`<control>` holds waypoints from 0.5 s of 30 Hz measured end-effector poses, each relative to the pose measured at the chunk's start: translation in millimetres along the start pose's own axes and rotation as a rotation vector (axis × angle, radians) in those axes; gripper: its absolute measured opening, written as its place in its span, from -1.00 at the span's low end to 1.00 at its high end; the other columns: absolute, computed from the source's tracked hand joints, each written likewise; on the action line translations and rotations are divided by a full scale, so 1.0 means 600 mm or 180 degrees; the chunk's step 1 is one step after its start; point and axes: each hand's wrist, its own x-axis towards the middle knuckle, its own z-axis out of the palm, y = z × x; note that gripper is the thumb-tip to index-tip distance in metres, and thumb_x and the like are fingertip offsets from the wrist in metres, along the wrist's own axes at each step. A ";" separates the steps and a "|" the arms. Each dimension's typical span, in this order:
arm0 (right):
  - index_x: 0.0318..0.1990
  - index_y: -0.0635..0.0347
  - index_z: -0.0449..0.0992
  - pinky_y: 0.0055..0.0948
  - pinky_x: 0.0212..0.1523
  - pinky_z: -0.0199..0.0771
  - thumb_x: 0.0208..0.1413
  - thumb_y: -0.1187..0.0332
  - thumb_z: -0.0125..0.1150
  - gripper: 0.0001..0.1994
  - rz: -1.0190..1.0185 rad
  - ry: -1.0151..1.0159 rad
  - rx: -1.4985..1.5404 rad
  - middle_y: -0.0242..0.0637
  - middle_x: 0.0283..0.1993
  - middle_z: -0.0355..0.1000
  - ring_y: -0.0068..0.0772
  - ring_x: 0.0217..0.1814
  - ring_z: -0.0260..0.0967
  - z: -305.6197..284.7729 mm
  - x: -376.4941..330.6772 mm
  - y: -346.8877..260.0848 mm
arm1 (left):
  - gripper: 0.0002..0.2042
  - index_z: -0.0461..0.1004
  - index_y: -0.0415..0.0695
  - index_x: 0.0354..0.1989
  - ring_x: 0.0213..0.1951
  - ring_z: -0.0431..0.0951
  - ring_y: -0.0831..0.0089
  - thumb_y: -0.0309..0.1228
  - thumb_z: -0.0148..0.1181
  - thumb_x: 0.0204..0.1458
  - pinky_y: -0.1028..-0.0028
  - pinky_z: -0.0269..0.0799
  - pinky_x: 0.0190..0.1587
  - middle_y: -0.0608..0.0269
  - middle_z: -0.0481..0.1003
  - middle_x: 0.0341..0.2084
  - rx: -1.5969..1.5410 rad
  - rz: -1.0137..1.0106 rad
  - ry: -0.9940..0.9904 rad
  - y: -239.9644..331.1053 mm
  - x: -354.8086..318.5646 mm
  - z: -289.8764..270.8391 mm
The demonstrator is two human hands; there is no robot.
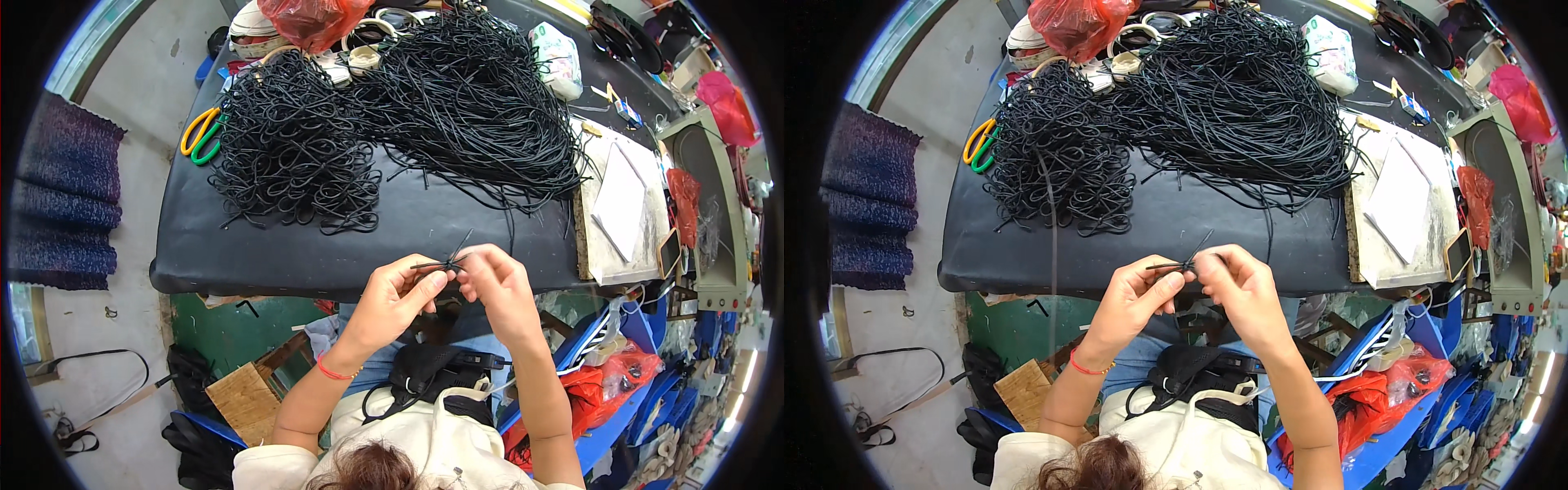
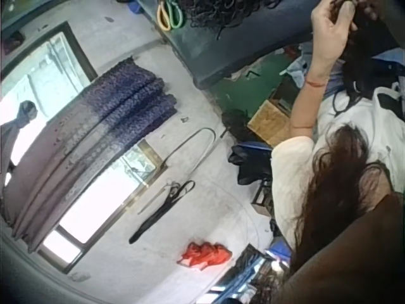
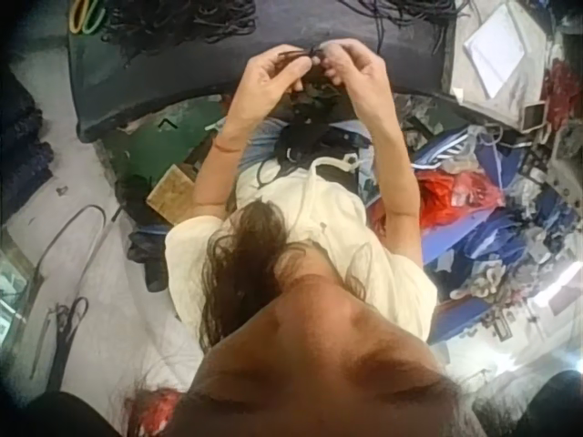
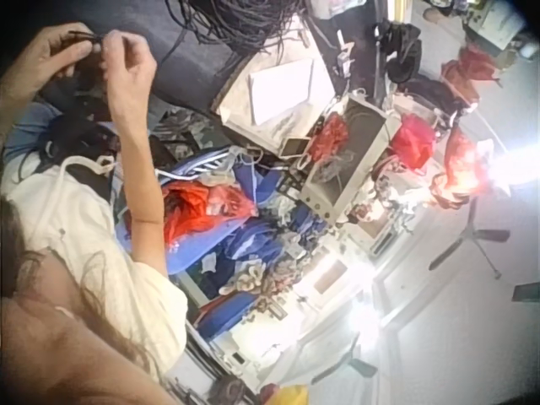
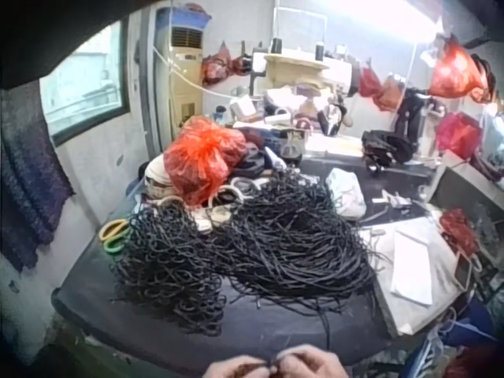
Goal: The person ties black cords into knots by hand, working through a large pile on a table. They pick up individual cords, form loops, and tighten them into knots, placing the finished items into a blue bin. The person also moves a red plastic bag and organizes the workspace during the process.
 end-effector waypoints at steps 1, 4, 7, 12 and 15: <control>-0.31 0.24 0.46 -0.73 -0.49 0.14 0.09 0.29 0.19 -0.81 -0.0092 -0.0156 -0.0105 -0.53 -0.51 0.33 -0.79 -0.51 0.12 -0.004 -0.004 0.004 | -0.83 0.46 -0.23 -0.23 -0.52 0.37 0.72 -0.39 0.09 0.11 0.71 0.28 -0.47 0.38 0.47 -0.49 0.0013 0.0011 0.0021 0.000 0.000 0.000; -0.30 0.25 0.47 -0.74 -0.47 0.16 0.08 0.33 0.19 -0.84 -0.0312 -0.0192 -0.0020 -0.53 -0.46 0.36 -0.80 -0.49 0.15 -0.001 -0.011 0.009 | -0.81 0.46 -0.25 -0.26 -0.49 0.38 0.74 -0.35 0.12 0.10 0.70 0.29 -0.45 0.40 0.45 -0.51 0.0054 0.0231 0.0187 0.003 -0.002 0.009; -0.28 0.26 0.47 -0.74 -0.46 0.17 0.09 0.36 0.18 -0.85 -0.0411 -0.0170 0.0001 -0.53 -0.45 0.37 -0.80 -0.46 0.16 0.009 -0.018 0.006 | -0.82 0.48 -0.23 -0.30 -0.48 0.39 0.74 -0.35 0.13 0.09 0.70 0.30 -0.44 0.41 0.45 -0.55 0.0075 0.0224 0.0485 0.004 -0.005 0.016; -0.24 0.28 0.47 -0.74 -0.43 0.20 0.10 0.39 0.16 -0.85 -0.0365 -0.0173 0.0315 -0.51 -0.42 0.39 -0.79 -0.43 0.19 0.015 -0.027 0.012 | -0.83 0.48 -0.23 -0.32 -0.48 0.39 0.74 -0.36 0.12 0.10 0.70 0.31 -0.43 0.41 0.44 -0.55 0.0159 0.0212 0.0511 0.005 -0.005 0.017; -0.20 0.27 0.46 -0.73 -0.41 0.24 0.11 0.39 0.15 -0.84 -0.0236 -0.0227 0.0581 -0.48 -0.40 0.40 -0.77 -0.42 0.22 0.014 -0.026 0.017 | -0.83 0.47 -0.22 -0.29 -0.45 0.40 0.71 -0.35 0.10 0.11 0.70 0.30 -0.41 0.39 0.46 -0.50 -0.0182 0.0546 0.0608 -0.002 0.000 0.023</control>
